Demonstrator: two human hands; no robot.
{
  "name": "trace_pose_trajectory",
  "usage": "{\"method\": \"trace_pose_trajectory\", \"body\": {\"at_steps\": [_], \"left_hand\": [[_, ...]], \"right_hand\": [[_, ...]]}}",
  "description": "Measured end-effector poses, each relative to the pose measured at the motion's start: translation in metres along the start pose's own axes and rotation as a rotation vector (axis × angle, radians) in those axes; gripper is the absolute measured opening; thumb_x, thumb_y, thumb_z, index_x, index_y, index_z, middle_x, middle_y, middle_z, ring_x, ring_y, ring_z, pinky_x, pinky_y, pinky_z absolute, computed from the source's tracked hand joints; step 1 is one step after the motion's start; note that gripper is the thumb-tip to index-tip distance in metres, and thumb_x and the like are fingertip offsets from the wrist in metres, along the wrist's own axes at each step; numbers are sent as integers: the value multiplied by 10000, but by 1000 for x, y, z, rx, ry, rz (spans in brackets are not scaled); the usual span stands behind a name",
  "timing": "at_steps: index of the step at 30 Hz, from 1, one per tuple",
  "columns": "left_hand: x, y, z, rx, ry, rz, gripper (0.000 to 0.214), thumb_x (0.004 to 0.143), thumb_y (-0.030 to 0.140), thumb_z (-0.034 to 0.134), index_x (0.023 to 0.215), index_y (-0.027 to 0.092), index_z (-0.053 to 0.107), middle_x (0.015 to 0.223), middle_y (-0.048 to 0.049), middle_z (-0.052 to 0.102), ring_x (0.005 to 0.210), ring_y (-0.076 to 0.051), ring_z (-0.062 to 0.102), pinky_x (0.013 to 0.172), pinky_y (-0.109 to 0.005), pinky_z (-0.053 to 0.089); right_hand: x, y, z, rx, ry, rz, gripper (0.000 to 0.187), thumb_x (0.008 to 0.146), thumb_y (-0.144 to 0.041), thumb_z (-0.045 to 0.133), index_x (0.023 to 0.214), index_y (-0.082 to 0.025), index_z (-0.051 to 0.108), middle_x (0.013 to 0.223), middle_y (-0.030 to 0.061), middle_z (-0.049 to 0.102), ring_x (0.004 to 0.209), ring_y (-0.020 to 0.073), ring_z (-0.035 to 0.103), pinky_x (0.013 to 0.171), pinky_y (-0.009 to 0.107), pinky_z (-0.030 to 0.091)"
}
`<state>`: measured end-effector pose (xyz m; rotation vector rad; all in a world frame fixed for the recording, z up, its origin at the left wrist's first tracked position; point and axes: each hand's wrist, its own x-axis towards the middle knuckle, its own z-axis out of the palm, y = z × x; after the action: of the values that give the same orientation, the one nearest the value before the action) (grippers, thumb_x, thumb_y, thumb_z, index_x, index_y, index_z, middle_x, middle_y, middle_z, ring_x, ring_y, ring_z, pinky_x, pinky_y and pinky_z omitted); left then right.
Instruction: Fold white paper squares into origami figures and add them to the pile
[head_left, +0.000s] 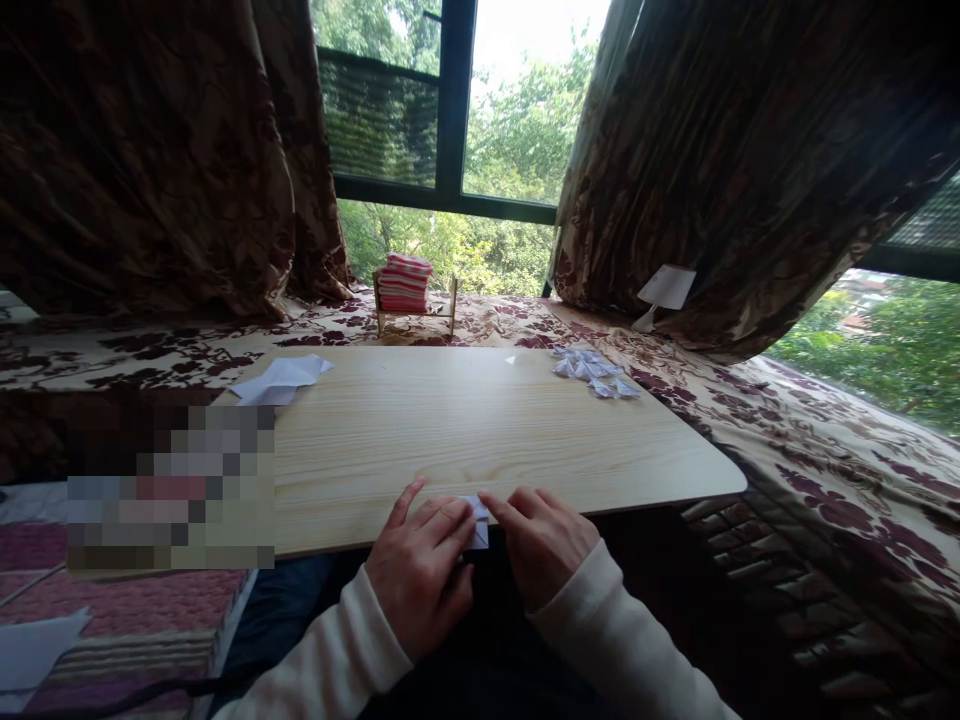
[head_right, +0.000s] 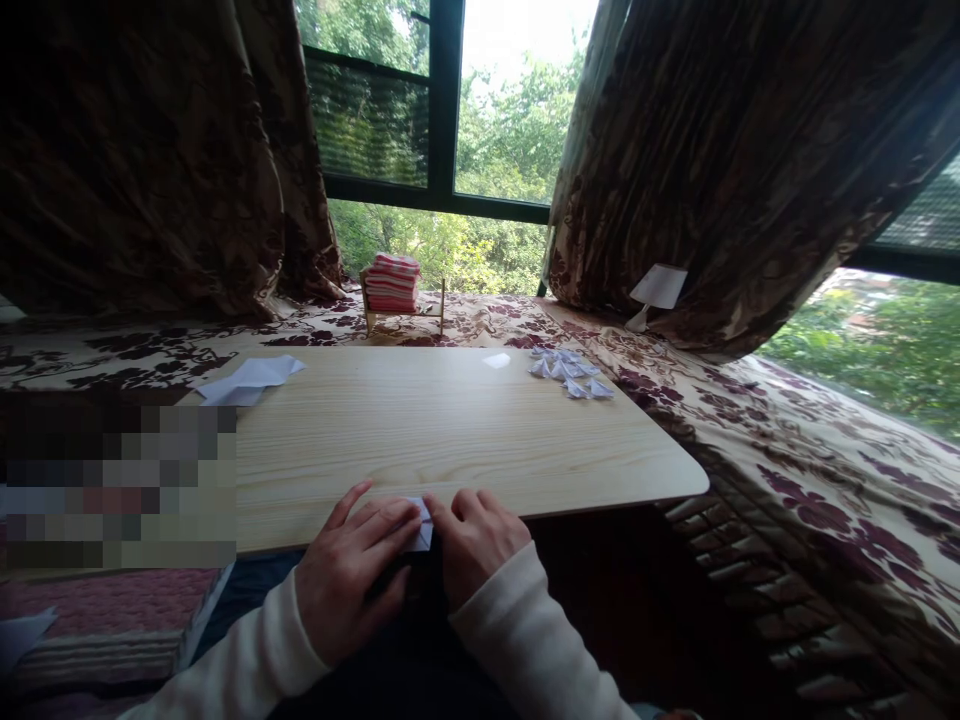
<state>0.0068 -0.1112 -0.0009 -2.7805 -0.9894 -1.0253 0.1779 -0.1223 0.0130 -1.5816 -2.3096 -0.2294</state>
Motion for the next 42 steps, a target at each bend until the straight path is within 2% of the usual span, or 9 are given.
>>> {"method": "trace_pose_trajectory", "body": {"at_steps": [4, 10, 13, 16, 19, 23, 28, 37, 42], "left_hand": [[-1, 0, 1, 13, 4, 2, 334, 760, 219, 443, 1059, 136, 567, 1073, -79, 608, 1024, -217, 509, 1052, -480, 134], [-1, 1, 2, 26, -12, 11, 328, 770, 225, 438, 1055, 133, 572, 1079, -78, 606, 1029, -206, 504, 1049, -465, 144], [-3, 1, 2, 28, -5, 9, 326, 771, 237, 439, 1052, 145, 576, 1073, -75, 607, 1024, -211, 507, 1046, -475, 132], [-5, 1, 4, 35, 32, -6, 303, 773, 244, 434, 1013, 152, 594, 1053, -71, 616, 1009, -215, 514, 1039, -481, 141], [-6, 5, 10, 48, 84, -26, 310, 776, 254, 431, 1015, 148, 598, 1049, -75, 618, 1009, -219, 513, 1031, -477, 163], [-7, 13, 18, 79, 129, -83, 330, 784, 257, 420, 1030, 126, 597, 1060, -104, 615, 1018, -231, 510, 1017, -490, 182], [-3, 19, 18, 101, 106, -104, 332, 777, 233, 432, 1045, 123, 595, 1051, -113, 622, 1003, -236, 523, 1014, -518, 165], [2, 17, 15, 114, 167, -83, 276, 795, 191, 420, 991, 166, 614, 970, -76, 655, 921, -215, 565, 958, -481, 254], [1, 15, 17, 122, 197, -74, 263, 793, 176, 401, 934, 156, 623, 931, -77, 662, 894, -211, 571, 930, -459, 288]], "right_hand": [[-2, -7, 3, -92, -111, -9, 354, 783, -199, 482, 1130, -239, 543, 804, 80, 593, 717, 203, 520, 564, 276, 371], [12, -20, -6, -129, -285, 77, 351, 813, -222, 419, 1147, -199, 525, 880, 99, 597, 805, 230, 535, 612, 293, 408], [16, -16, -6, -106, -287, 102, 339, 788, -199, 435, 1106, -187, 552, 875, 93, 603, 829, 234, 538, 634, 293, 415], [12, -2, -5, 27, -256, 60, 337, 771, -169, 444, 1068, -262, 575, 848, 36, 606, 814, 176, 553, 662, 233, 409], [4, 7, -3, 76, -223, 38, 498, 728, -114, 460, 1202, -268, 480, 856, 29, 603, 773, 146, 561, 657, 207, 399], [-1, -4, -4, 22, -246, 47, 409, 742, -233, 483, 1146, -281, 527, 859, 47, 607, 759, 183, 575, 609, 238, 388], [4, -24, -8, 13, -315, 152, 285, 764, -193, 433, 999, -225, 592, 824, 45, 650, 758, 191, 604, 607, 247, 387], [11, -23, -1, -11, -299, 192, 318, 804, -204, 388, 1075, -199, 553, 839, 62, 686, 737, 203, 630, 568, 259, 410], [3, -26, -8, -55, -393, 110, 452, 757, -165, 439, 1205, -116, 483, 862, 127, 676, 774, 223, 627, 601, 264, 426]]}}
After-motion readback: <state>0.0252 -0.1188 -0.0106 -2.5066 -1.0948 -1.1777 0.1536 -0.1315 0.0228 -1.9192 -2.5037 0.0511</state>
